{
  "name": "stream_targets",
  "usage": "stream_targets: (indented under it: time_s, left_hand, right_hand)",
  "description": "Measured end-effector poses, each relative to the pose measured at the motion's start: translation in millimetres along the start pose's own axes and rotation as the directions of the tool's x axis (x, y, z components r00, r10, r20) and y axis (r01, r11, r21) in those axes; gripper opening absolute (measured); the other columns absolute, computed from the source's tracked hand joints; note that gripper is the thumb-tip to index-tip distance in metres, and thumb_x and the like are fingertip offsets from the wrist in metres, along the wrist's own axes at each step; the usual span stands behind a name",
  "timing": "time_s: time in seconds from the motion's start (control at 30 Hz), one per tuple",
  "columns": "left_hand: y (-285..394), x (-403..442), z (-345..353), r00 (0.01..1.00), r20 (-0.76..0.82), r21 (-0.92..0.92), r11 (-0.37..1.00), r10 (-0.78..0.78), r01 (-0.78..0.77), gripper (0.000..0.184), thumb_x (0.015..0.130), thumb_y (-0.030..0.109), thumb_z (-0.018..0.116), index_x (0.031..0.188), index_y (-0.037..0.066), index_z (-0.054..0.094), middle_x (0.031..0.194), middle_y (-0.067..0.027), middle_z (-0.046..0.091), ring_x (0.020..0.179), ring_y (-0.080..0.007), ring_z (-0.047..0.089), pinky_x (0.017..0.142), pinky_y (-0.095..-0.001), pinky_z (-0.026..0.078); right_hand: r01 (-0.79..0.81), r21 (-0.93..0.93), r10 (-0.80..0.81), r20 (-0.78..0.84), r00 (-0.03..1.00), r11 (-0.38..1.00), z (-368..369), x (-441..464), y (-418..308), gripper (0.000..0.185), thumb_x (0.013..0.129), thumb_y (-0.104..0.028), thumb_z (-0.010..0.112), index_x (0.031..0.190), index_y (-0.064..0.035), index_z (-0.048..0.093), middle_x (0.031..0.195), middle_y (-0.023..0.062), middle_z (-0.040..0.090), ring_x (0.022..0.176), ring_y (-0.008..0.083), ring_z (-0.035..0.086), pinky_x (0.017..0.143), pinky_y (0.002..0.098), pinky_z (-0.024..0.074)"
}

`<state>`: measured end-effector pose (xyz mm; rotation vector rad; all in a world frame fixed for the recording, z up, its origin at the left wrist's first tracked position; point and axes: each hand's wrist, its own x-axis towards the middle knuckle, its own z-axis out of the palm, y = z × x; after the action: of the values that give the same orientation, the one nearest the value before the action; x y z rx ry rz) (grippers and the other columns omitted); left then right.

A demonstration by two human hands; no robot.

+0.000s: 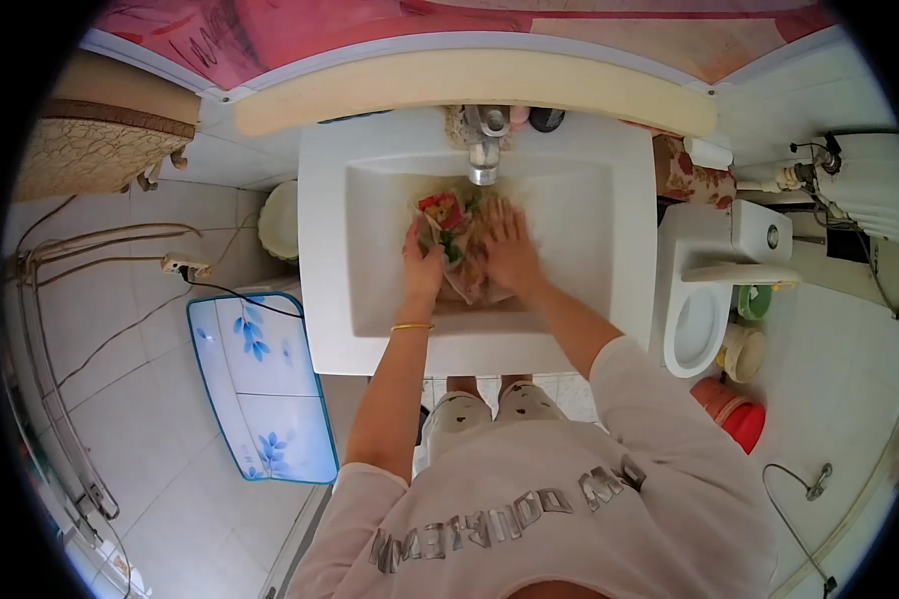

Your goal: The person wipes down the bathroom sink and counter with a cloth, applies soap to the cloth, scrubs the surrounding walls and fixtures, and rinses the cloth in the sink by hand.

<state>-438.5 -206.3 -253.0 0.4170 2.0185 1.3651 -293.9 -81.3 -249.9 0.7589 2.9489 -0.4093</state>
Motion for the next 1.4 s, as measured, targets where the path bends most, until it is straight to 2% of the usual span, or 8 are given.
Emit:
stream_targets:
  time_s: [0.4, 0.57, 0.77, 0.87, 0.97, 1.17, 1.27, 1.4]
  left_hand:
    - [28.7, -17.0, 15.3, 0.983, -0.067, 0.397, 0.909, 0.168, -0.128, 0.066, 0.075, 0.0, 0.059, 0.138, 0.009, 0.041, 0.121, -0.0263, 0.051, 0.118, -0.0406, 0.044, 0.099, -0.0453, 0.039]
    - [18.6, -9.0, 14.7, 0.995, -0.096, 0.242, 0.97, 0.035, -0.01, 0.062, 0.078, 0.002, 0.057, 0.137, 0.01, 0.042, 0.114, -0.0246, 0.056, 0.111, -0.0372, 0.051, 0.096, -0.0439, 0.043]
    - [18.4, 2.8, 9.7, 0.989, -0.013, -0.137, 0.98, -0.147, 0.144, 0.056, 0.088, 0.002, 0.049, 0.141, 0.015, 0.037, 0.118, -0.014, 0.057, 0.107, -0.0233, 0.055, 0.092, -0.0355, 0.048]
    - [35.4, -1.1, 8.2, 0.96, -0.008, -0.35, 0.9, -0.278, 0.258, 0.053, 0.09, 0.001, 0.046, 0.141, 0.013, 0.038, 0.119, -0.0144, 0.056, 0.106, -0.0216, 0.054, 0.093, -0.0339, 0.047]
    - [40.7, -0.5, 9.7, 0.951, 0.041, -0.473, 0.832, -0.306, 0.289, 0.049, 0.093, 0.004, 0.044, 0.141, 0.013, 0.038, 0.122, -0.0157, 0.054, 0.108, -0.0211, 0.053, 0.094, -0.0328, 0.045]
    - [15.8, 6.4, 11.8, 0.958, 0.185, -0.482, 0.829, -0.22, 0.283, 0.047, 0.097, 0.022, 0.041, 0.143, 0.018, 0.034, 0.132, -0.0122, 0.05, 0.118, -0.0257, 0.052, 0.095, -0.0421, 0.049]
    - [22.7, -3.3, 26.9, 0.893, 0.344, -0.568, 0.692, -0.292, 0.445, 0.045, 0.098, 0.036, 0.041, 0.139, 0.017, 0.041, 0.129, -0.0069, 0.054, 0.118, -0.0237, 0.053, 0.094, -0.044, 0.048]
    - [43.6, -8.0, 21.7, 0.733, 0.545, -0.635, 0.371, -0.407, 0.678, 0.048, 0.097, 0.048, 0.043, 0.131, 0.016, 0.051, 0.123, -0.0019, 0.058, 0.112, -0.0216, 0.056, 0.09, -0.0425, 0.05]
  right_hand:
    - [-0.04, 0.115, 0.034, 0.048, 0.998, 0.993, -33.8, -25.3, 34.2, 0.063, 0.09, -0.025, 0.056, 0.146, -0.0128, 0.032, 0.153, 0.0139, 0.029, 0.142, 0.0318, 0.023, 0.118, 0.0461, 0.0167]
    - [-0.15, 0.277, 0.197, -0.153, 0.968, 0.949, -38.4, 8.3, 26.7, 0.056, 0.09, -0.023, 0.053, 0.143, -0.0108, 0.04, 0.153, 0.0147, 0.029, 0.142, 0.0319, 0.024, 0.117, 0.0477, 0.0186]
    - [0.308, 0.067, -0.308, -0.022, 0.951, 0.949, -11.0, 16.2, 33.9, 0.056, 0.088, -0.025, 0.058, 0.141, -0.0163, 0.042, 0.15, 0.0141, 0.033, 0.139, 0.0324, 0.03, 0.116, 0.0483, 0.0192]
    - [-0.077, 0.047, 0.076, 0.023, 0.997, 0.996, -11.0, 10.0, 23.6, 0.059, 0.087, -0.03, 0.059, 0.142, -0.0182, 0.042, 0.152, 0.0103, 0.032, 0.141, 0.0307, 0.026, 0.116, 0.0463, 0.019]
    - [0.284, -0.129, -0.272, 0.108, 0.956, 0.95, 9.5, -4.6, 19.5, 0.063, 0.084, -0.029, 0.064, 0.143, -0.0191, 0.041, 0.149, 0.0088, 0.036, 0.137, 0.0307, 0.033, 0.114, 0.0463, 0.0219]
    - [-0.099, 0.195, 0.12, -0.101, 0.988, 0.976, -25.8, 3.1, 31.8, 0.063, 0.075, -0.016, 0.074, 0.133, -0.0101, 0.049, 0.134, 0.0133, 0.048, 0.123, 0.0308, 0.046, 0.102, 0.0459, 0.0368]
    - [-0.459, 0.797, 0.458, 0.263, 0.849, 0.393, -14.2, 11.8, -13.1, 0.051, 0.076, -0.012, 0.072, 0.124, -0.0081, 0.053, 0.12, 0.0119, 0.054, 0.113, 0.0275, 0.053, 0.095, 0.041, 0.0441]
    - [-0.424, 0.886, 0.218, 0.458, 0.862, -0.186, -90.8, -2.0, -50.6, 0.042, 0.078, -0.008, 0.068, 0.117, -0.0053, 0.052, 0.108, 0.0084, 0.056, 0.102, 0.0201, 0.057, 0.084, 0.0332, 0.0493]
